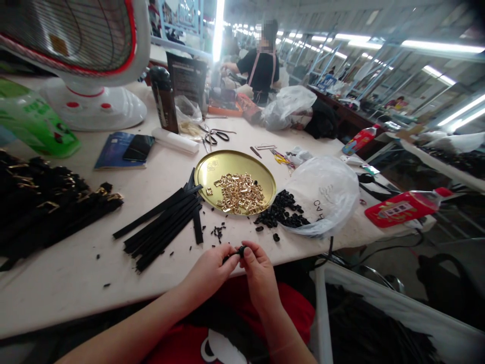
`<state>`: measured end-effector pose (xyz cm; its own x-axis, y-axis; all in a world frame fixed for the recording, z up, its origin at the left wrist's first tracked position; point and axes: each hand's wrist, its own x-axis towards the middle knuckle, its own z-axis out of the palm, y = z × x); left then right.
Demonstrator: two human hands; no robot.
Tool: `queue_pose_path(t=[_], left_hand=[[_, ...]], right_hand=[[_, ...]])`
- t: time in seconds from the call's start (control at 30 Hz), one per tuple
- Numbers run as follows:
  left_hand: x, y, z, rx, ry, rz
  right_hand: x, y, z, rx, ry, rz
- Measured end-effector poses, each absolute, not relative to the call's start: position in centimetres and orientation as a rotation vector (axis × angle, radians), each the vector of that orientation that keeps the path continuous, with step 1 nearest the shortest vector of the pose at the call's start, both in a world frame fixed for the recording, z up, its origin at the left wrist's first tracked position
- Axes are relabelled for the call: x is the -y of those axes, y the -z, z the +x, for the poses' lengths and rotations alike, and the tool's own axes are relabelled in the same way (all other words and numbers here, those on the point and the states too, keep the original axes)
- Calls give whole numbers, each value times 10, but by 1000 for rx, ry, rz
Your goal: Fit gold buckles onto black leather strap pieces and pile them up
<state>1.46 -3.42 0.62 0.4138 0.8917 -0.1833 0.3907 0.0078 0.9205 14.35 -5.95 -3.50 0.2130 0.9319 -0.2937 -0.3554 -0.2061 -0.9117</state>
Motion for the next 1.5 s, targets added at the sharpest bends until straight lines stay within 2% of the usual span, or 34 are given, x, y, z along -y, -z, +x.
queue_pose_path(t=[0.23,0.47,0.8,0.87,1.0,1.07,1.27,1.5], left_hand=[[43,-12,4,-1118,-561,1581],[37,-5,-1,-1116,-557,1502],[29,1,3,-1117,-518,1453],[26,1,4,-1121,-519,1473],[23,1,4,-1152,-500,1519],[24,2,5,-1162,-501,1543],[30,5,5,-1207,-435,1591],[34,-9,2,-1031,-502,1501]], right_hand=[[70,26,130,444,-1599,-1049],[74,26,127,742,-1432,-1191],[64,37,131,655,-1548,-1187],[63,40,134,651,-1449,-1258],[64,40,141,815,-1007,-1492],[64,37,143,985,-945,-1538],[58,30,143,1095,-1259,-1446],[68,37,143,694,-1369,-1257]])
